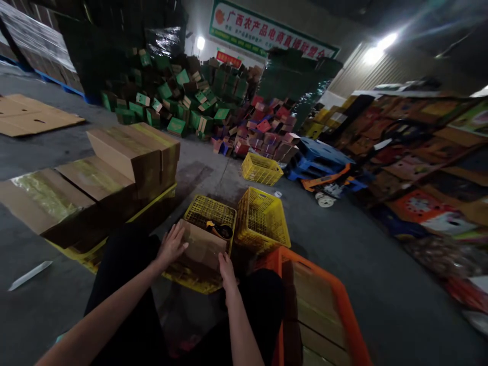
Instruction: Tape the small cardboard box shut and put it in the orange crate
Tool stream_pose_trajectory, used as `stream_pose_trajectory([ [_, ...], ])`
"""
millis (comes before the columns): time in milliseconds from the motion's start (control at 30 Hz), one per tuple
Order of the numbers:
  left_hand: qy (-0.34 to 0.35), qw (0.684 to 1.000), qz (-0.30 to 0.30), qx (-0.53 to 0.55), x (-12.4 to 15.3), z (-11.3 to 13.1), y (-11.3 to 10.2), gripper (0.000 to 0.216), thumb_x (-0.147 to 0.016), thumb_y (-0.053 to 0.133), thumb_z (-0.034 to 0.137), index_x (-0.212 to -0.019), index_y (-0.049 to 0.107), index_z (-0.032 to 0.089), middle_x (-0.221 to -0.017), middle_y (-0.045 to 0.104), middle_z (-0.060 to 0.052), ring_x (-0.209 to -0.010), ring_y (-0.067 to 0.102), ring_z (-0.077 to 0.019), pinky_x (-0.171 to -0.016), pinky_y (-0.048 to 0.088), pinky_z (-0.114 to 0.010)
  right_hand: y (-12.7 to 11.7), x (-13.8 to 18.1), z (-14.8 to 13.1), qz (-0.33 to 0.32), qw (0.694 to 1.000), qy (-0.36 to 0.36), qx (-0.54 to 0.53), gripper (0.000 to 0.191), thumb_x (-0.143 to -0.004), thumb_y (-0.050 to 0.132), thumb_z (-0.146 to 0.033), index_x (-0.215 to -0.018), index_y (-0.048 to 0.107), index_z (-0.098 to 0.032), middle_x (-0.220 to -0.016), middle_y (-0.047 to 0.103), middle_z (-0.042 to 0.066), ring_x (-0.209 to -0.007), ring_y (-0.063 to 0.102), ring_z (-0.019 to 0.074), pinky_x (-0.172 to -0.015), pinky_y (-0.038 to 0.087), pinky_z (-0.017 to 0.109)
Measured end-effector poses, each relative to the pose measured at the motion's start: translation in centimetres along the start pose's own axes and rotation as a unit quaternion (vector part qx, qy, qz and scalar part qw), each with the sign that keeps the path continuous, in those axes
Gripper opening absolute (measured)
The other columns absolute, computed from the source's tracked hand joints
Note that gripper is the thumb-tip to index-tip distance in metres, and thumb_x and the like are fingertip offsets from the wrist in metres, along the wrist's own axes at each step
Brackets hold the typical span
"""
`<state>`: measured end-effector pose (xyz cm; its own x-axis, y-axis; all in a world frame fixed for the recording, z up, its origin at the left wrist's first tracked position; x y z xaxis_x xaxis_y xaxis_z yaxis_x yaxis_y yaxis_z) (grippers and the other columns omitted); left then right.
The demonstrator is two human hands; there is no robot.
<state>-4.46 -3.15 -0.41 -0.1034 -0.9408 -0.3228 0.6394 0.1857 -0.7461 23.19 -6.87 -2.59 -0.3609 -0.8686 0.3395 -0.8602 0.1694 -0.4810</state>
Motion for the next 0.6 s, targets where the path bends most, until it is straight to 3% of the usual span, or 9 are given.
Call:
stream_pose_trajectory([
  [100, 0.005, 1.000, 0.027, 0.015, -0.3, -0.7, -0.8, 0.060, -0.096, 0.046, 0.040, -0.151, 0.037, 0.018, -0.149, 0.050, -0.016, -0.144, 0.037, -0.0329, -0.113, 0.033, -0.056, -0.4, 0.4, 0.8, 0.007, 0.999, 0.005, 0.042, 0.073, -0.090, 0.047, -0.059, -0.143, 0.052, -0.008, -0.147, 0.052, 0.019, -0.139, 0.047, 0.0290, -0.111, 0.039, 0.038],
  [167, 0.011, 0.999, 0.034, 0.030, -0.3, 0.1, -0.4, 0.062, -0.095, 0.049, 0.044, -0.150, 0.038, 0.019, -0.121, 0.070, -0.011, -0.126, 0.057, -0.0289, -0.116, 0.030, -0.054, -0.6, 0.4, 1.5, 0.004, 0.998, -0.004, 0.064, 0.072, -0.092, 0.042, -0.060, -0.141, 0.055, -0.008, -0.140, 0.058, 0.021, -0.134, 0.053, 0.0303, -0.108, 0.043, 0.039],
  [233, -0.012, 0.998, 0.046, 0.039, -0.2, 0.8, 0.1, 0.058, -0.095, 0.051, 0.044, -0.146, 0.044, 0.019, -0.088, 0.074, -0.003, -0.104, 0.067, -0.0255, -0.116, 0.032, -0.051, -0.5, 0.3, 2.0, -0.003, 0.997, -0.022, 0.076, 0.072, -0.094, 0.037, -0.061, -0.141, 0.055, -0.009, -0.141, 0.058, 0.019, -0.133, 0.055, 0.0284, -0.105, 0.045, 0.037],
  [300, -0.036, 0.997, 0.059, 0.039, -0.1, 1.2, 0.3, 0.051, -0.096, 0.048, 0.041, -0.141, 0.050, 0.019, -0.077, 0.071, -0.001, -0.094, 0.068, -0.0242, -0.112, 0.038, -0.048, 0.2, 0.0, 2.2, -0.008, 0.996, -0.047, 0.081, 0.070, -0.095, 0.037, -0.059, -0.143, 0.053, -0.011, -0.143, 0.056, 0.018, -0.134, 0.054, 0.0266, -0.105, 0.045, 0.035],
  [500, -0.044, 0.996, 0.081, 0.010, 0.1, 0.9, -0.3, 0.041, -0.097, 0.041, 0.029, -0.134, 0.058, 0.021, -0.107, 0.071, -0.009, -0.106, 0.062, -0.0269, -0.104, 0.044, -0.049, 1.8, -0.7, 2.5, -0.009, 0.995, -0.058, 0.080, 0.070, -0.096, 0.039, -0.055, -0.146, 0.046, -0.006, -0.141, 0.058, 0.020, -0.131, 0.056, 0.0271, -0.104, 0.045, 0.037],
  [600, -0.057, 0.994, 0.097, 0.011, 0.1, 0.0, -0.6, 0.042, -0.098, 0.038, 0.026, -0.135, 0.057, 0.021, -0.123, 0.065, -0.011, -0.117, 0.057, -0.0274, -0.105, 0.044, -0.048, 1.6, -0.6, 2.1, 0.005, 0.990, -0.092, 0.108, 0.075, -0.096, 0.038, -0.054, -0.152, 0.036, -0.005, -0.148, 0.050, 0.020, -0.137, 0.049, 0.0264, -0.108, 0.042, 0.036],
])
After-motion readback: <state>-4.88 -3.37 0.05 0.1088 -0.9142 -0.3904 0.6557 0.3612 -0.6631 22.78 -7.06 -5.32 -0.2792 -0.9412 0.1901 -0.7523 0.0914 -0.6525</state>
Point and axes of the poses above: each hand's wrist, its own x-axis away from the middle knuckle, its own y-axis out of the palm, z = x × y, the point moved 6 cm from there along -x, towards the middle knuckle
